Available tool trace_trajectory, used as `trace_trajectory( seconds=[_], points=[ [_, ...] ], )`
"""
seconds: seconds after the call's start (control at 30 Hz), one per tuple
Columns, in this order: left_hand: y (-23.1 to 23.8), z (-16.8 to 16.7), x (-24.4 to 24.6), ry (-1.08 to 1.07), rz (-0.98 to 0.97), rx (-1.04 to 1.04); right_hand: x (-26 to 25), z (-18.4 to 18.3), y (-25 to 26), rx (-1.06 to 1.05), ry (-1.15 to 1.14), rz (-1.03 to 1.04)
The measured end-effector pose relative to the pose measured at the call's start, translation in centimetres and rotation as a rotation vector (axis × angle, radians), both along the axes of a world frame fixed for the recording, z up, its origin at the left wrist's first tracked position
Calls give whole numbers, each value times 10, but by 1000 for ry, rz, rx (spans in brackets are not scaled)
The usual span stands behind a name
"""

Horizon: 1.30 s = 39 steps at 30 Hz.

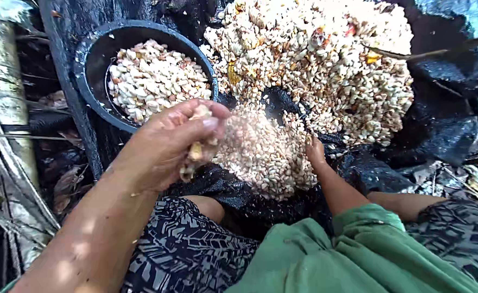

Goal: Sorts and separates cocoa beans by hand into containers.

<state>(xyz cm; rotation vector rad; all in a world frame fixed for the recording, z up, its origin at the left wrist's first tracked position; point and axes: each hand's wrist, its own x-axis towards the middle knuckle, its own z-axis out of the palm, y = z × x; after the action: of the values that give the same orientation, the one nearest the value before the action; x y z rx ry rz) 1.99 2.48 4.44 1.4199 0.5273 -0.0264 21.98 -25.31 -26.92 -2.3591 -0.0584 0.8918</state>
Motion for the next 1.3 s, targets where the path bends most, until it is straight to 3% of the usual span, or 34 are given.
trace_trajectory(
  seconds=[0.07, 0.17, 0.27, 0.33, 0.43, 0.57, 0.73, 0.93, 1.07, 1.2, 1.3],
  points=[
    [-12, 17, -15, -116, 75, -132, -6, -1, -13, -115, 46, -9],
    [-21, 22, -19, -189, 57, -201, -40, 10, 2, -201, 243, 212],
    [-31, 11, -5, -167, 108, -187, -65, 28, 42, -21, 261, 443],
    [-34, 2, 1, -146, 161, -184, -60, 27, 54, 135, 166, 482],
    [-27, -14, 5, -102, 223, -181, -21, 16, 54, 95, -3, 435],
    [-4, -31, -1, -81, 218, -189, 56, -25, 37, -77, -358, 629],
    [13, -31, -4, 23, 243, -269, 127, -73, -4, -170, -464, 823],
    [22, -38, 0, 101, 332, -306, 136, -86, -56, -451, -306, 428],
    [21, -35, -2, 59, 324, -343, 99, -77, -39, -578, -219, 8],
    [18, -35, -6, -39, 266, -297, 13, -67, 2, -389, -140, -228],
    [12, -44, -5, -94, 270, -213, -47, -44, 43, -78, -62, -313]
  ],
)
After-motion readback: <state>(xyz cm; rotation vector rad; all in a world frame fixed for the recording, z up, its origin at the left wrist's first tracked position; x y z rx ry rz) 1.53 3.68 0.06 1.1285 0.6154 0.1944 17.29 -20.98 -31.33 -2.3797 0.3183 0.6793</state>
